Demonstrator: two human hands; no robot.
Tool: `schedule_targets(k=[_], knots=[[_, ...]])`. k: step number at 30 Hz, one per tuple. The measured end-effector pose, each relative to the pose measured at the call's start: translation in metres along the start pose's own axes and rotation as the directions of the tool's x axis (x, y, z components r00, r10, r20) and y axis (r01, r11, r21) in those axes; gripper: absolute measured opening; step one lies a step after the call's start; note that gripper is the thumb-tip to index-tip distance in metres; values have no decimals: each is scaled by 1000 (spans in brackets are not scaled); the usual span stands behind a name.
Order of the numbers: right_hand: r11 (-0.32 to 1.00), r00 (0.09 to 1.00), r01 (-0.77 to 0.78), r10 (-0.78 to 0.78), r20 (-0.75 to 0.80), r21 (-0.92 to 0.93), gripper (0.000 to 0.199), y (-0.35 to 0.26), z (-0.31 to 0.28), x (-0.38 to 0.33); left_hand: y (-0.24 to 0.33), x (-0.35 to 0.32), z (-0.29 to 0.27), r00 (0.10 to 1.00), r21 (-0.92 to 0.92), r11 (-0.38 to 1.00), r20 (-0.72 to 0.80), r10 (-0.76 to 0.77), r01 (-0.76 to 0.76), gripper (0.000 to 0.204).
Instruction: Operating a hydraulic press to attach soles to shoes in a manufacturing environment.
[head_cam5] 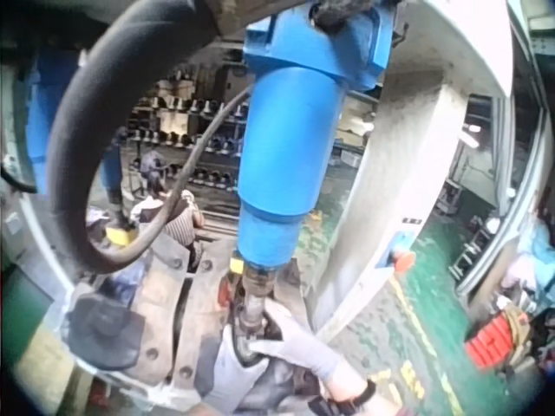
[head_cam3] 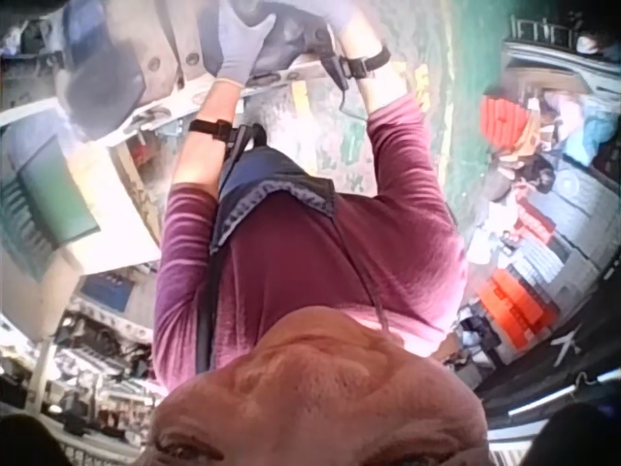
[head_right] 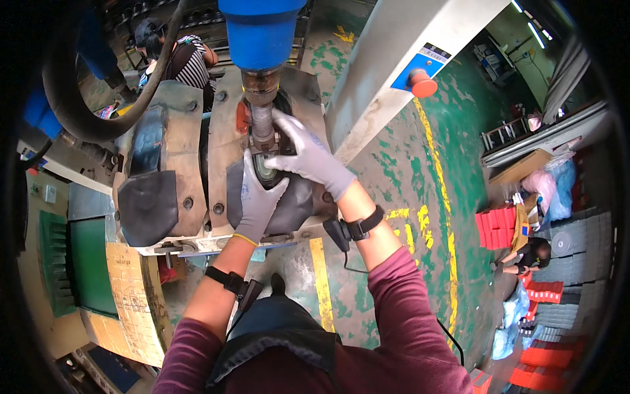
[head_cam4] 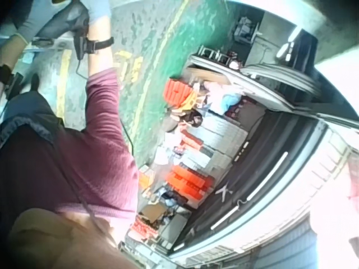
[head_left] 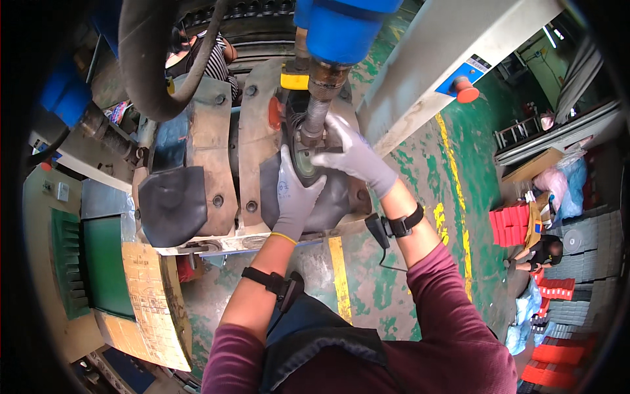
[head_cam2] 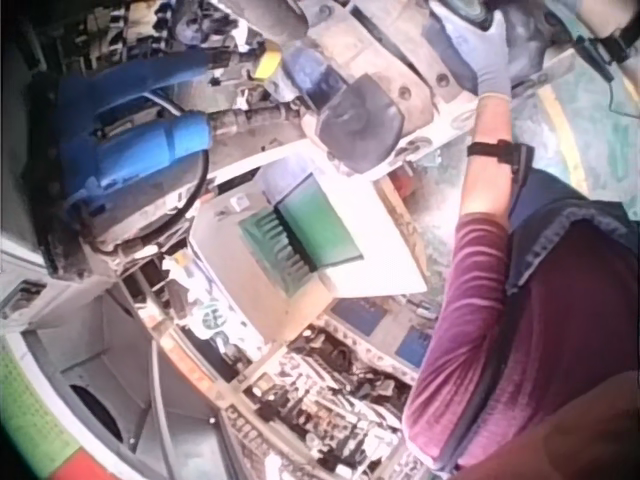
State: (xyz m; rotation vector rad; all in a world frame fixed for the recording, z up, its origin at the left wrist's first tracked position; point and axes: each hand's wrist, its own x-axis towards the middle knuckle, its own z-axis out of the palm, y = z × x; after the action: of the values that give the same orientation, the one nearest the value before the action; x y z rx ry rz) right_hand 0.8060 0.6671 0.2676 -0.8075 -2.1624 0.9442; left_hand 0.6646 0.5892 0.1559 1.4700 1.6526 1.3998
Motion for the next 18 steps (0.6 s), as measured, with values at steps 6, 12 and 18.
schedule_targets(k=[6, 12, 18], knots=[[973, 974, -222, 224, 29, -67, 111, 30, 40, -50, 2, -5, -2, 998, 64, 996, 33, 54, -56, 99], [957, 959, -274, 279, 42, -96, 111, 33, 39, -34, 2, 7, -4, 1000, 118, 993, 18, 1, -3, 94], [967, 967, -254, 253, -22, -31, 115, 46, 48, -32, 1, 9, 0, 999, 135, 991, 52, -5, -2, 91]])
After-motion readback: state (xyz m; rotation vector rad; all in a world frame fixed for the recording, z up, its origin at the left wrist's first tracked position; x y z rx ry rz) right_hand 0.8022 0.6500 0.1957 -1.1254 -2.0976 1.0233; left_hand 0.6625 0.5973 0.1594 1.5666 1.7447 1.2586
